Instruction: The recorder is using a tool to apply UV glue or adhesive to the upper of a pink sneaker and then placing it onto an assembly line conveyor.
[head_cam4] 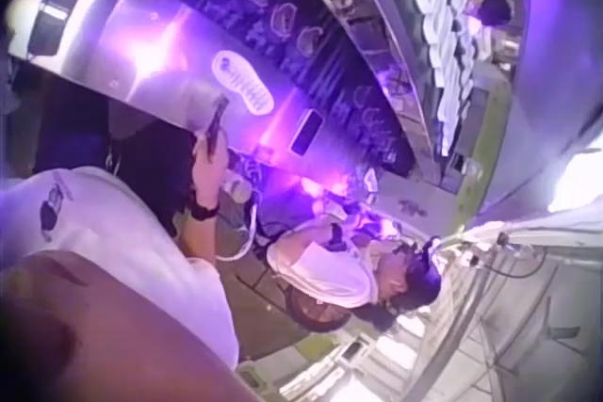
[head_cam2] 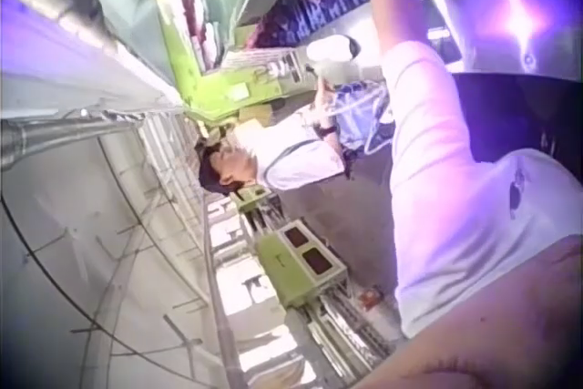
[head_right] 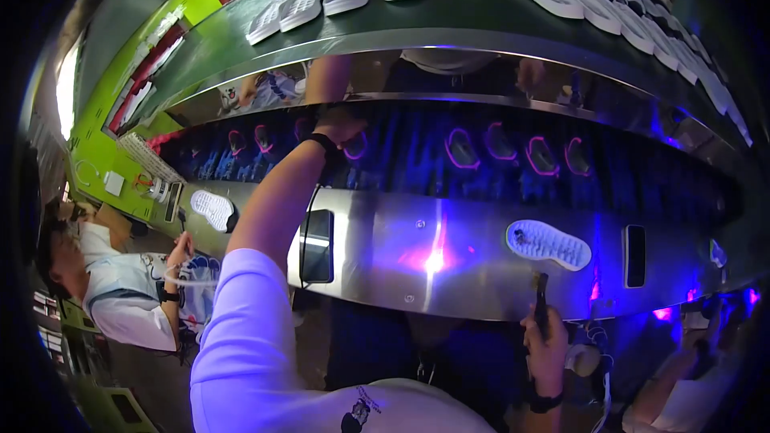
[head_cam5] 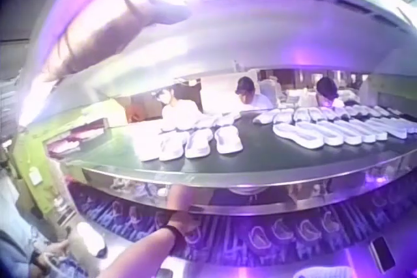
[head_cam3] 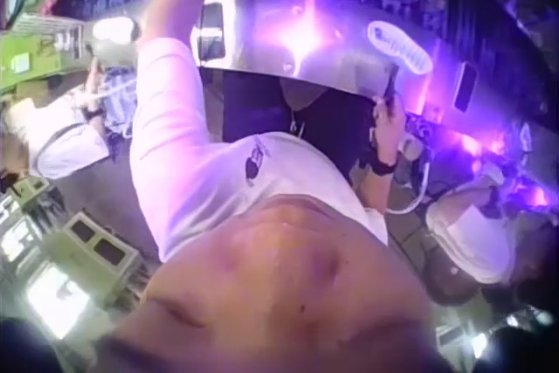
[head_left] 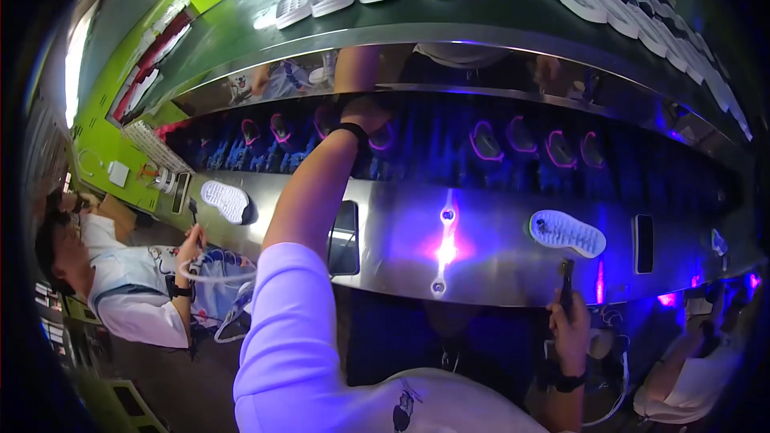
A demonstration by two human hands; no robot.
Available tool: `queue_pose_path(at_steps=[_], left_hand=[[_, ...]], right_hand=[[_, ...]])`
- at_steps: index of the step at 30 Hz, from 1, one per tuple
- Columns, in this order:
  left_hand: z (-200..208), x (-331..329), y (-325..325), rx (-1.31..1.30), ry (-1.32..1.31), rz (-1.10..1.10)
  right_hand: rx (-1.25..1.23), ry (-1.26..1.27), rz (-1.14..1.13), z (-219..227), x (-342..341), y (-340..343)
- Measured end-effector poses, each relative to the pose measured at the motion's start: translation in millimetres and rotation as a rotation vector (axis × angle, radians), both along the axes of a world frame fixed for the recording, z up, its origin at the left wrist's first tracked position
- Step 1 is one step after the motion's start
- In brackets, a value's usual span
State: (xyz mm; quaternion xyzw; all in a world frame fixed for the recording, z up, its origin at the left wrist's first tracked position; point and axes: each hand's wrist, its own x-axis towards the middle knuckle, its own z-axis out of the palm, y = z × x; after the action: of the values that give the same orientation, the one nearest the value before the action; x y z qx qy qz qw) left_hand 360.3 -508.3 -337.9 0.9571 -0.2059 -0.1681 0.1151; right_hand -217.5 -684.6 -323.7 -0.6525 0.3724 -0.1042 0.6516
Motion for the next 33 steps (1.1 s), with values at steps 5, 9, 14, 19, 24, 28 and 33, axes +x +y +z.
queue_pose_path(at_steps=[5,9,14,19,24,28,33], left_hand=[[-52,30,-37,-0.243,-0.405,-0.067],[-50,-9,-126,-0.379,-0.498,-0.375],[-48,-105,-194,-0.026,-0.069,-0.053],[-18,-94,-155,-0.063,-0.035,-0.280],[16,-66,-107,-0.105,0.078,-0.122],[1,-66,-113,-0.151,0.076,-0.132],[15,-113,-214,-0.198,-0.341,-0.489]], right_hand=[[-0.083,0.098,-0.117,-13,-7,-10],[-0.090,0.087,-0.118,-26,-1,-13],[-0.089,-0.004,-0.120,-22,15,-9],[-0.143,-0.015,-0.091,-31,7,-16],[-0.121,-0.041,-0.045,-47,-2,-27],[-0.062,-0.048,-0.126,-51,-9,-35],[-0.137,-0.067,-0.169,-50,-23,-40]])
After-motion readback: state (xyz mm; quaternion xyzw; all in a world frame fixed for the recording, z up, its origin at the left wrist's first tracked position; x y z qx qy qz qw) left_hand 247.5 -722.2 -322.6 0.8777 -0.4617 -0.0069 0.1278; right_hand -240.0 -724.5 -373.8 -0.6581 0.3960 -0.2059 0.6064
